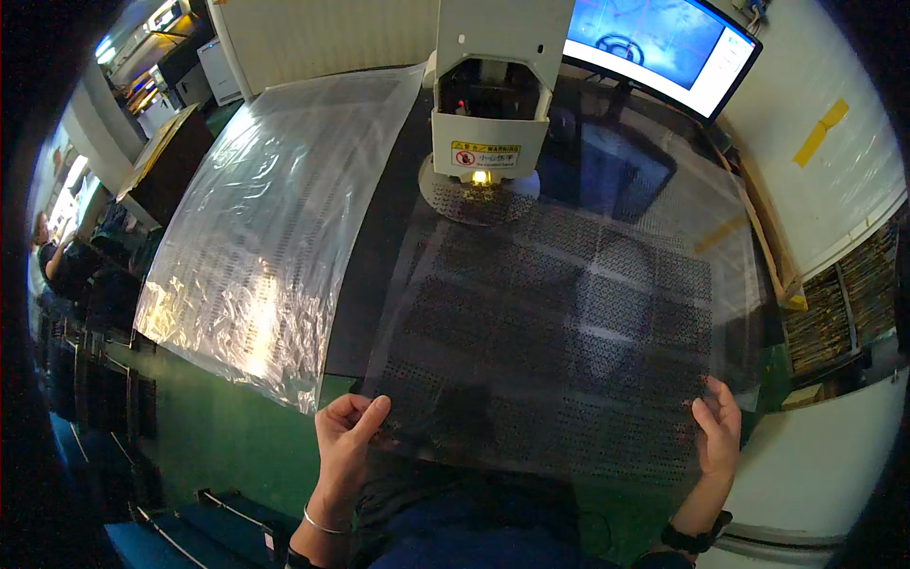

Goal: Inspecting large perforated metal or plastic sheets using a magnification device and monitor in a fabrication facility.

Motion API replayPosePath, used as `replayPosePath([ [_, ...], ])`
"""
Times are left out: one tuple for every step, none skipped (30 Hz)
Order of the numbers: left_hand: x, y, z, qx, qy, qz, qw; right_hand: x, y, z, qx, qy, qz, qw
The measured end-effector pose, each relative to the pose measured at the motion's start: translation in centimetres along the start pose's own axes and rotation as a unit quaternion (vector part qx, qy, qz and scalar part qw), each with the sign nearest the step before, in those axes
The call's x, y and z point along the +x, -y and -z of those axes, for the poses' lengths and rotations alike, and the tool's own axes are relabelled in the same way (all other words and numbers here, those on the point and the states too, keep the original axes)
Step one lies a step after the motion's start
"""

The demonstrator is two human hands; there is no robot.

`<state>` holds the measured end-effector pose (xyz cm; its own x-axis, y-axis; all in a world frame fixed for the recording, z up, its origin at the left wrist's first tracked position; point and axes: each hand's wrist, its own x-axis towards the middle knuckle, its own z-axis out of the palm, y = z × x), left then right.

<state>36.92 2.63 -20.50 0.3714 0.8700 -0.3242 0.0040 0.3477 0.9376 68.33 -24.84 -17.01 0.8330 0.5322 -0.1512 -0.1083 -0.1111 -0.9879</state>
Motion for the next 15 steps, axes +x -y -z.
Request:
replayPosePath([
  [0.01,-0.02,-0.01,-0.001,-0.001,0.002,1.000,0.06,-0.12,0.14,-0.003,0.001,0.000,1.000],
  [0.02,-0.04,-0.03,-0.001,-0.003,0.005,1.000,0.16,-0.33,0.43,-0.007,0.003,0.001,1.000],
  [0.04,-0.04,-0.05,-0.002,-0.004,0.007,1.000,0.21,-0.39,0.52,-0.010,0.004,0.001,1.000],
  [0.09,0.00,0.00,0.005,-0.001,0.004,1.000,0.18,-0.33,0.47,-0.007,0.006,0.001,1.000],
  [0.17,0.10,0.10,0.011,0.001,0.000,1.000,0.12,-0.14,0.29,-0.003,0.007,0.001,1.000],
  [0.21,0.20,0.19,0.017,0.003,-0.003,1.000,0.09,-0.04,0.18,0.001,0.009,0.001,1.000],
  [0.26,0.28,0.25,0.018,0.003,-0.006,1.000,0.13,-0.15,0.24,-0.001,0.008,0.007,1.000],
  [0.30,0.36,0.29,0.020,0.002,-0.008,1.000,0.20,-0.35,0.36,-0.003,0.007,0.012,1.000],
  [0.32,0.40,0.31,0.021,0.002,-0.011,1.000,0.23,-0.48,0.42,-0.005,0.006,0.017,1.000],
  [0.30,0.40,0.30,0.018,0.004,-0.011,1.000,0.22,-0.45,0.41,-0.003,0.007,0.015,1.000],
  [0.27,0.38,0.29,0.014,0.006,-0.010,1.000,0.21,-0.40,0.37,-0.002,0.007,0.013,1.000],
  [0.24,0.36,0.28,0.010,0.008,-0.009,1.000,0.21,-0.34,0.33,-0.001,0.008,0.012,1.000],
  [0.22,0.35,0.27,0.004,0.008,-0.008,1.000,0.24,-0.37,0.37,-0.003,0.009,0.012,1.000],
  [0.20,0.34,0.25,-0.002,0.009,-0.007,1.000,0.27,-0.44,0.45,-0.004,0.010,0.013,1.000],
  [0.18,0.33,0.24,-0.007,0.010,-0.006,1.000,0.27,-0.48,0.53,-0.006,0.011,0.013,1.000],
])
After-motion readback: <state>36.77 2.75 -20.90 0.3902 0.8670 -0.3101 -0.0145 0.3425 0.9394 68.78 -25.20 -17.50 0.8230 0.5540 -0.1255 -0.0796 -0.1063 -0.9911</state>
